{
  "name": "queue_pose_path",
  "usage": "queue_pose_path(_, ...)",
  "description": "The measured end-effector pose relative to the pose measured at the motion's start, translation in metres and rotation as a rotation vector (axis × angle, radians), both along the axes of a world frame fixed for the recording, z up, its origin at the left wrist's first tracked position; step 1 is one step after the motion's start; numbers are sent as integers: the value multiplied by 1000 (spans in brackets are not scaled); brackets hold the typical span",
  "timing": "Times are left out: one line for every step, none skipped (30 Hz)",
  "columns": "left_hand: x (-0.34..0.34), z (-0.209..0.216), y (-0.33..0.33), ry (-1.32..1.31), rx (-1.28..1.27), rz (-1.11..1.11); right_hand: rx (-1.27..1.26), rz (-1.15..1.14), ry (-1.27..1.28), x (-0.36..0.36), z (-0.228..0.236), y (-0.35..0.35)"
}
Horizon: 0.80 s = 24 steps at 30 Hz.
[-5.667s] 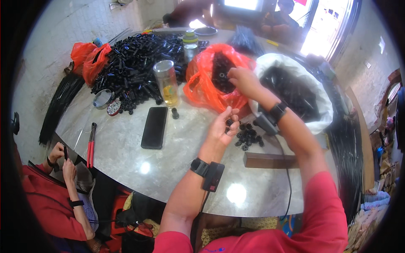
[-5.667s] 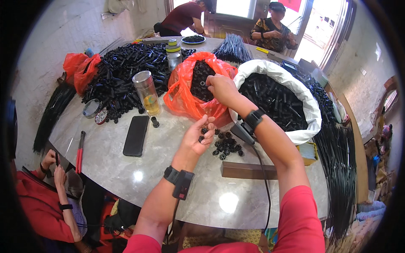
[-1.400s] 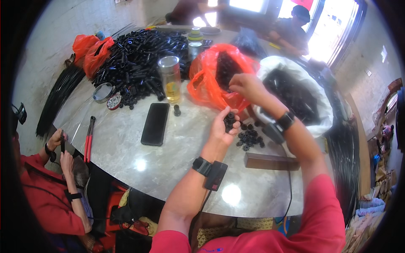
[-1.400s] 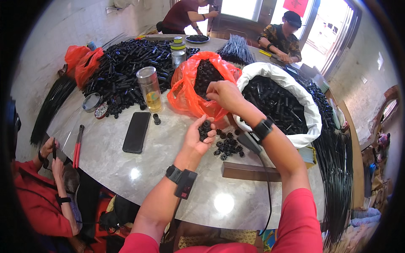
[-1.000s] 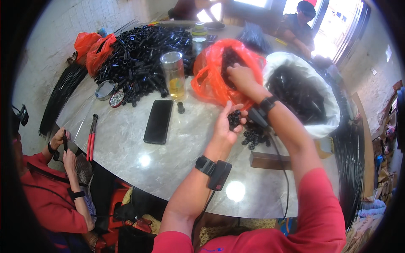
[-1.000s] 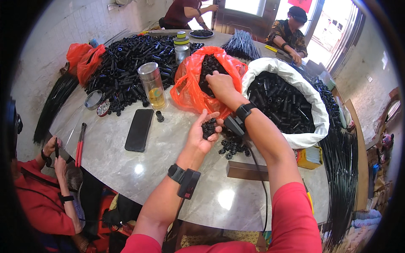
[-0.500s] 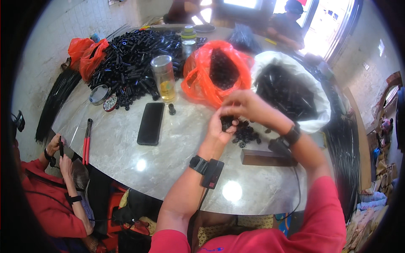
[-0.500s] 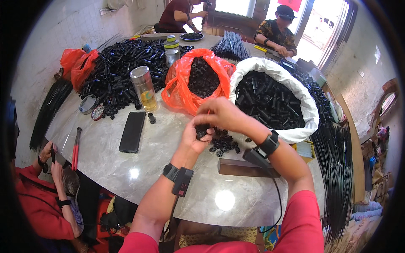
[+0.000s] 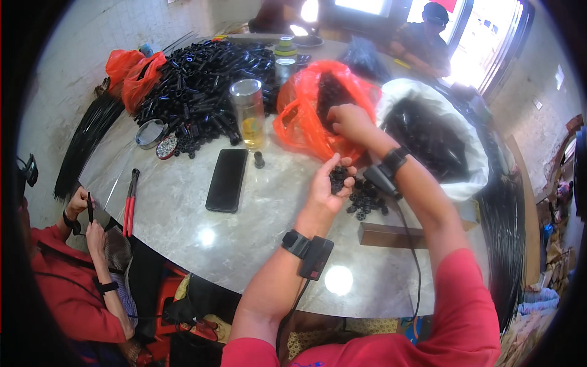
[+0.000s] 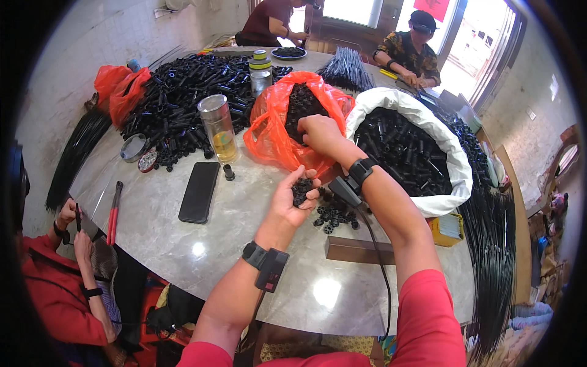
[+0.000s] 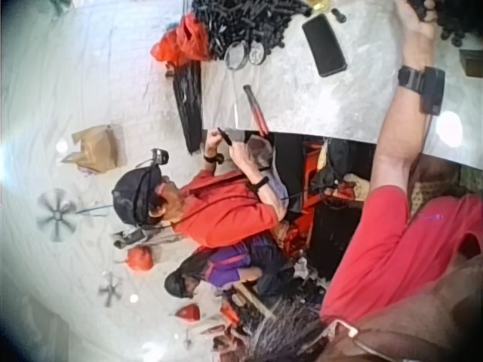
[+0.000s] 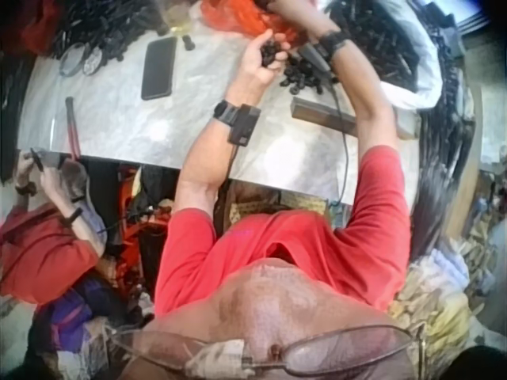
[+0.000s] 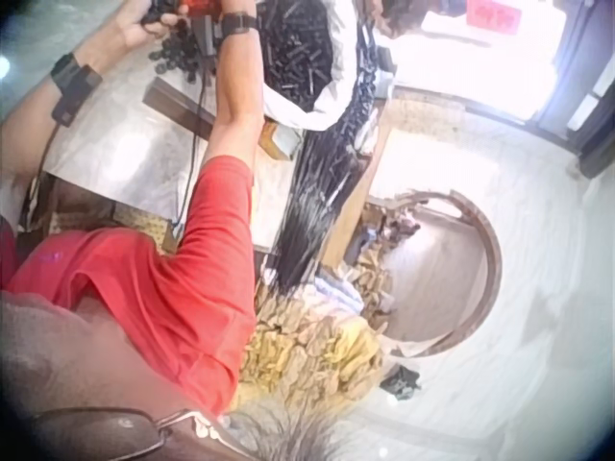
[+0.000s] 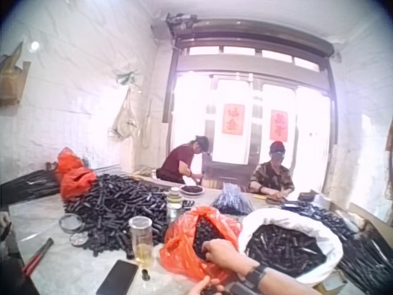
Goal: The worker processes black umbrella ribs using pliers and sorts small plastic components for assembly on a factory table.
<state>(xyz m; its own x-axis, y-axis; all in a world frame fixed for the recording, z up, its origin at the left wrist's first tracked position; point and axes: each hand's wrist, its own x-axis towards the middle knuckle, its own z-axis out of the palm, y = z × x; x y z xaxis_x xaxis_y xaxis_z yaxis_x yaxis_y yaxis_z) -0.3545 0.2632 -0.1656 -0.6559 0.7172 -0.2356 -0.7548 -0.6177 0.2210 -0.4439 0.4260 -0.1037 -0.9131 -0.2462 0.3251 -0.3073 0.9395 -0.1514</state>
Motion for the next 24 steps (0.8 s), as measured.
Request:
queue_pose_path(1, 1, 3, 4, -11, -3, 4, 0, 1, -3, -1, 5)
queue_pose_path(1, 1, 5, 7, -22, -6, -106, -57, 31, -6, -2, 9)
queue_pose_path(1, 2, 7, 8, -19, -6, -217, -115, 61, -9, -4, 13)
queue_pose_path(1, 1, 7, 8, -20, -3, -218, -111, 59, -10, -5, 9)
queue_pose_path(0, 0, 6, 8, -22, 0, -139, -132, 90, -12, -6, 3)
queue_pose_path(0, -1, 5, 7, -24, 3, -59, -152, 122, -14, -6, -2)
queue_pose_path(0, -2, 4, 6, -24, 5, -60, -151, 122, -17, -9, -3)
queue_pose_path(1, -2, 4, 6, -23, 6, -5, -177, 135, -20, -10, -5)
queue_pose_path(0, -1, 5, 6, -24, 5, 51, -204, 149, -23, -12, -5)
queue_pose_path(-1, -2, 4, -5, -25, 20, 49, -201, 148, -25, -12, -6)
queue_pose_path(-2, -3, 4, -15, -26, 33, 78, -221, 122, -28, -11, -6)
queue_pose_path(-3, -3, 4, -15, -27, 33, 108, -242, 96, -29, -10, -5)
queue_pose_path(-3, -4, 4, -14, -22, 28, 108, -242, 96, -30, -9, -4)
queue_pose_path(-4, -4, 4, -12, -16, 20, 32, -218, 100, -29, -8, -2)
queue_pose_path(-4, -4, 5, -12, -14, 14, -44, -195, 105, -27, -7, 3)
queue_pose_path(-4, -4, 4, -20, -26, 31, -43, -194, 105, -23, -4, 4)
queue_pose_path(-4, -4, 4, -28, -38, 46, -160, -161, 105, -16, -2, 8)
queue_pose_path(-5, -4, 5, -28, -35, 42, -276, -130, 106, -8, 1, 13)
queue_pose_path(-5, -2, 4, -40, -53, 48, -286, -84, 84, 4, 7, 15)
queue_pose_path(-5, -1, 2, -56, -75, 60, -286, -79, 81, 19, 13, 9)
queue_pose_path(-5, -1, 0, -58, -75, 64, -399, 20, -46, 37, 19, 3)
queue_pose_path(-4, 2, 3, -56, -79, 49, -507, 107, -169, 57, 27, 1)
queue_pose_path(-2, 4, 5, -54, -83, 32, -575, 112, -241, 75, 30, -3)
queue_pose_path(0, 4, 5, -54, -83, 28, -647, 123, -315, 90, 33, -11)
